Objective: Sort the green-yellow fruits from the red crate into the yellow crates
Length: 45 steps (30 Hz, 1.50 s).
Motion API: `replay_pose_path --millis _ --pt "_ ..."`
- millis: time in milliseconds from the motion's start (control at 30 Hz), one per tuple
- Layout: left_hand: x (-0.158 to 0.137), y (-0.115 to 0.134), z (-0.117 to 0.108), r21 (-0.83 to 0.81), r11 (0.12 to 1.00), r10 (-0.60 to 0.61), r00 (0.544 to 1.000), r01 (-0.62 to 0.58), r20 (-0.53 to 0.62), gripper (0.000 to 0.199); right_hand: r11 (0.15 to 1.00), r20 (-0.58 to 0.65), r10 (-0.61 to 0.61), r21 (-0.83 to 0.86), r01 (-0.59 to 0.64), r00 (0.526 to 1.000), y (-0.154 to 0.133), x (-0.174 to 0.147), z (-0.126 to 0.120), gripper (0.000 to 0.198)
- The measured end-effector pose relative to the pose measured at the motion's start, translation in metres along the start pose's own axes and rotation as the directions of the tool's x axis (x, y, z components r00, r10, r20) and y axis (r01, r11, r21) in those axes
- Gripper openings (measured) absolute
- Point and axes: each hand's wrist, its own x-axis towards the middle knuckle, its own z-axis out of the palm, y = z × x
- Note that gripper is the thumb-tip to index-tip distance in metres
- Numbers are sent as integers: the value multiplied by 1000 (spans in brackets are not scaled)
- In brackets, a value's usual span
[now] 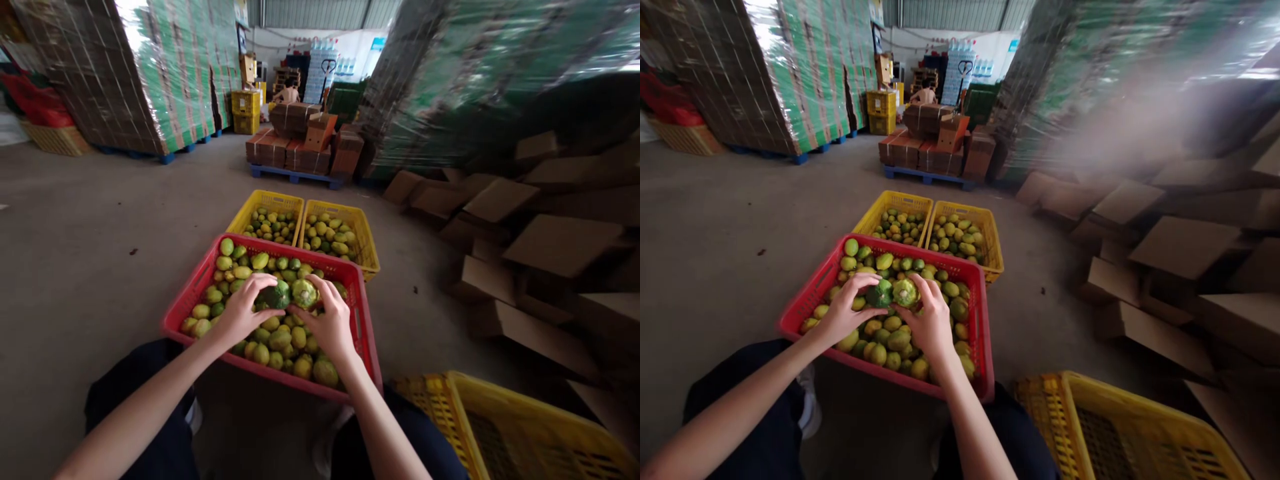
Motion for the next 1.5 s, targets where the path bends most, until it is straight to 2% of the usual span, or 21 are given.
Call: replay_pose_path --millis 200,267,333,400,467,567,633,700,733,833,1000,1133,1200,1233,1267,1300,1333,1400,1433,1467,1500 --pt "-4 -2 1 -51 998 -23 999 24 25 45 998 -1 -45 -43 45 999 1 -2 -2 41" --pt "-6 -2 2 -115 987 -107 993 112 46 45 1000 -8 -23 -5 23 1000 0 -2 -3 40" --pt "-6 -2 3 -227 933 -265 960 278 89 47 997 -1 45 66 -45 999 -2 -2 -3 42" --pt "-5 -3 5 -392 775 -461 868 496 187 53 971 58 160 170 -168 985 -4 -1 -3 44" --pt "-2 -3 7 -535 506 -600 722 677 346 57 886 181 301 310 -344 936 -7 0 -1 47" --pt "2 0 12 -584 89 -653 490 807 578 60 612 369 486 503 -610 792 -10 0 3 47" --pt "4 2 14 -548 -102 -646 363 831 671 56 414 471 548 565 -714 691 -9 1 6 44" --pt "5 4 16 -510 -215 -647 270 833 713 50 270 579 550 559 -784 602 -7 3 8 41" --pt "5 4 17 -498 -249 -649 238 831 722 48 219 628 537 541 -812 564 -6 4 9 42" --pt "4 3 17 -488 -300 -651 198 819 732 48 128 720 500 489 -863 482 -2 7 10 46" --pt "0 -2 17 -507 -318 -629 221 801 745 46 53 753 498 468 -882 430 0 9 10 48" --pt "0 -4 19 -484 -298 -647 199 823 736 54 18 766 503 453 -892 399 -1 10 9 50" --pt "0 -3 20 -469 -269 -646 204 841 736 59 41 766 499 446 -894 405 -2 10 9 49" --pt "0 -3 20 -466 -241 -644 219 851 733 61 73 755 505 446 -892 419 -3 9 9 48" --pt "0 -2 20 -478 -187 -656 253 858 711 61 130 723 520 459 -879 454 -3 8 9 46" --pt "-1 -1 19 -503 -89 -686 313 860 657 59 218 664 543 479 -850 514 -3 7 10 43" --pt "-2 1 18 -528 62 -719 405 847 565 55 341 571 566 495 -800 595 -3 5 11 40" --pt "-4 4 16 -490 468 -699 647 735 304 49 636 310 547 450 -626 778 -2 0 13 39" --pt "-5 5 15 -412 653 -621 761 636 190 48 766 184 484 383 -516 855 0 -2 14 42" --pt "-5 5 14 -320 786 -519 846 528 120 48 863 91 397 302 -405 913 1 -4 15 45" --pt "-6 6 13 -241 870 -423 902 431 86 48 926 36 301 226 -301 953 3 -5 15 47"
